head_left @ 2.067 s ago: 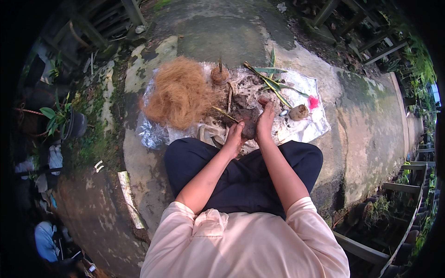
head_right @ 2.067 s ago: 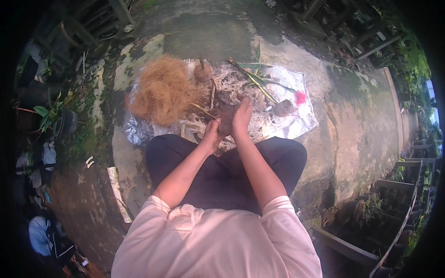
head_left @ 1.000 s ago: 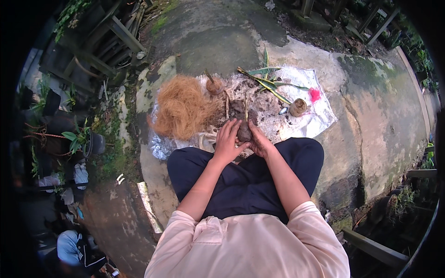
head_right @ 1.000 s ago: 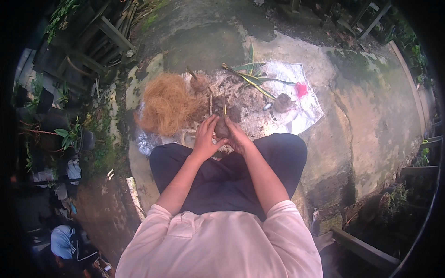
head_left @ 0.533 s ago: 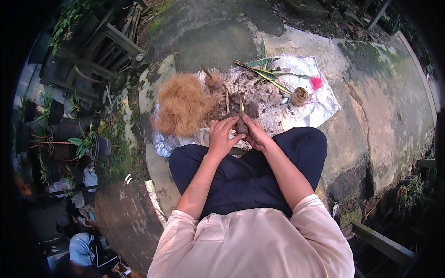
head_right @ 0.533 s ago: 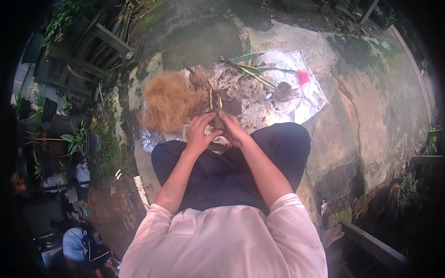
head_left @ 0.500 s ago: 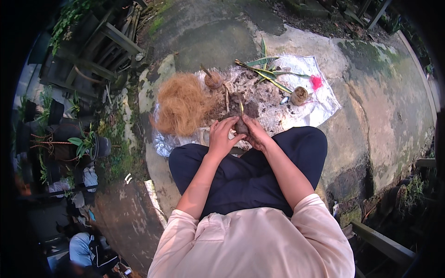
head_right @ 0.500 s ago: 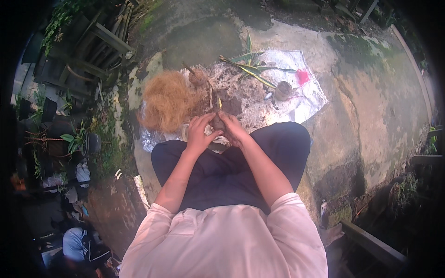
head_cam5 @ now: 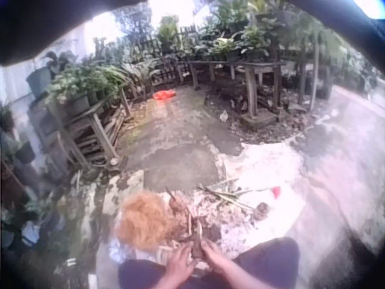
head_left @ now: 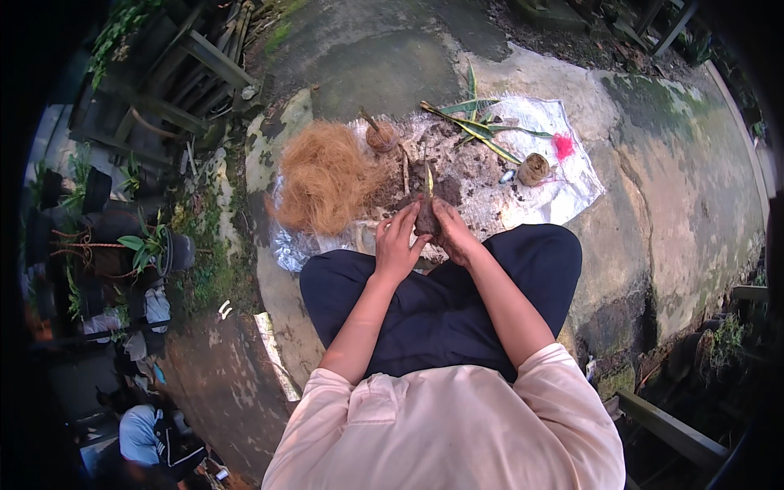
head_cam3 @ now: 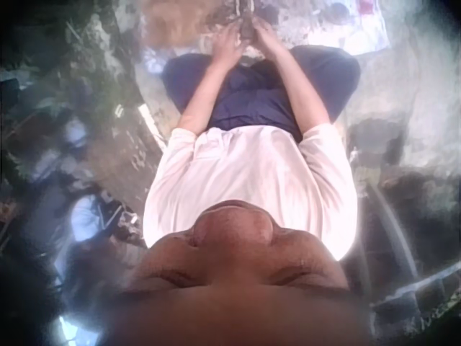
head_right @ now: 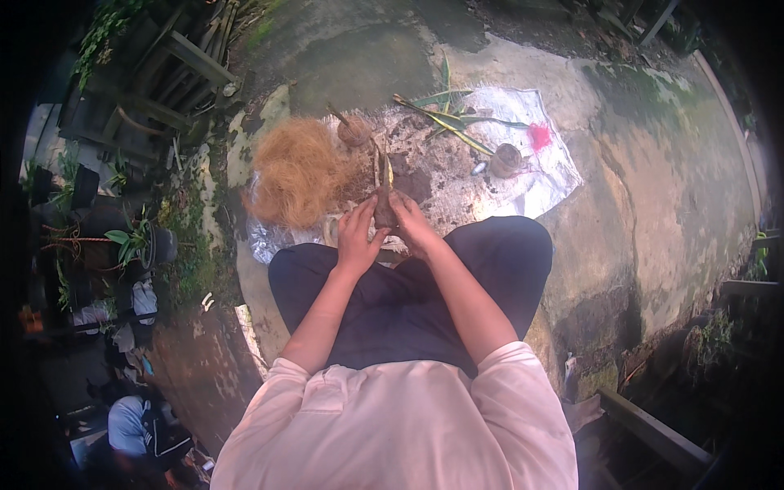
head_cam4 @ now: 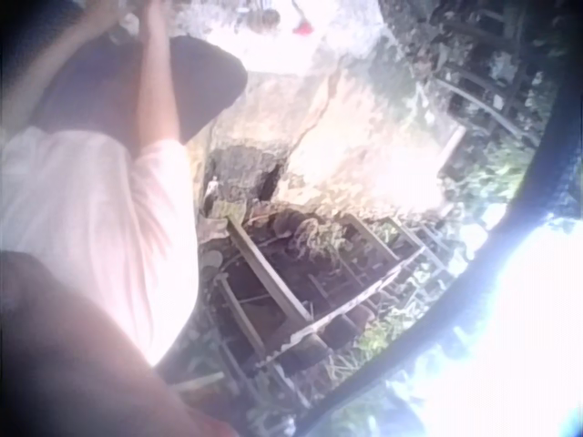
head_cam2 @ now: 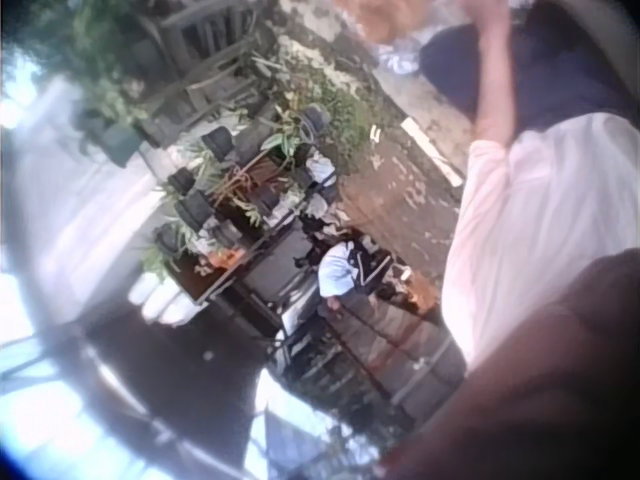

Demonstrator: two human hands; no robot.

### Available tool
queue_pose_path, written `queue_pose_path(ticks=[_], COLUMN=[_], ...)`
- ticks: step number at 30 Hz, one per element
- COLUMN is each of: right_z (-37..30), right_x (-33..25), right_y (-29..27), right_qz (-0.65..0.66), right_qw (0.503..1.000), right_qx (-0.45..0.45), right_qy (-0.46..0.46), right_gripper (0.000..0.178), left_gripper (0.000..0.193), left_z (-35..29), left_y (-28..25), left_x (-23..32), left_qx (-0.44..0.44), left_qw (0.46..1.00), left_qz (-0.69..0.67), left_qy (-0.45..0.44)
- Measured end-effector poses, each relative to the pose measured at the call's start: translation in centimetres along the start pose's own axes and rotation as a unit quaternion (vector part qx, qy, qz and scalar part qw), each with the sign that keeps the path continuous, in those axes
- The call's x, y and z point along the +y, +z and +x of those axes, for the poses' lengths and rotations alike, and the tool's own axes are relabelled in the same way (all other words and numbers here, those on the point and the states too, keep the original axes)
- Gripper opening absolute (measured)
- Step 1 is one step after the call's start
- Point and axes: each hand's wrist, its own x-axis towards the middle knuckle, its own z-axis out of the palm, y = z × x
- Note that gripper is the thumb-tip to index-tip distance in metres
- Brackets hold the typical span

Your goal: The person sits cross-legged on the ground and repeatedly shapes a lump of clay by hand, rolling and pressing it into a rounded form. The person occasionally picks up and sets down small pieces of clay while continuing to refine the main lump.

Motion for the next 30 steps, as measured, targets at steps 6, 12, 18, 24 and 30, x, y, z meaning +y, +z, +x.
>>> queue_pose_path(ticks=[6, 12, 18, 24, 30], right_z=[0.3, 0.6, 1.6, 2.0, 2.3], right_x=[-0.3, 0.5, 1.4, 2.0, 2.1], right_y=[-0.3, -0.1, -0.8, -1.0, -1.0], right_qz=[0.017, 0.019, 0.013, -0.024, -0.077], right_qw=[1.0, 0.999, 1.0, 0.999, 0.995], right_qx=[-0.003, 0.001, 0.018, 0.043, 0.05], right_qy=[-0.007, -0.026, -0.02, -0.015, -0.035], right_gripper=[0.052, 0.066, 0.062, 0.062, 0.059], left_gripper=[0.071, 0.076, 0.076, 0.072, 0.07], left_z=[0.6, 1.5, 1.5, 1.3, 1.3], left_y=[0.7, 0.3, 1.7, 2.5, 3.0], left_x=[-0.9, 0.0, -1.1, -1.8, -2.2], left_qx=[0.039, 0.007, -0.004, -0.004, -0.003], left_qw=[0.999, 0.998, 0.999, 0.998, 0.999], left_qz=[-0.03, -0.068, -0.053, -0.063, -0.048], left_qy=[0.014, 0.0, -0.009, -0.005, 0.003])
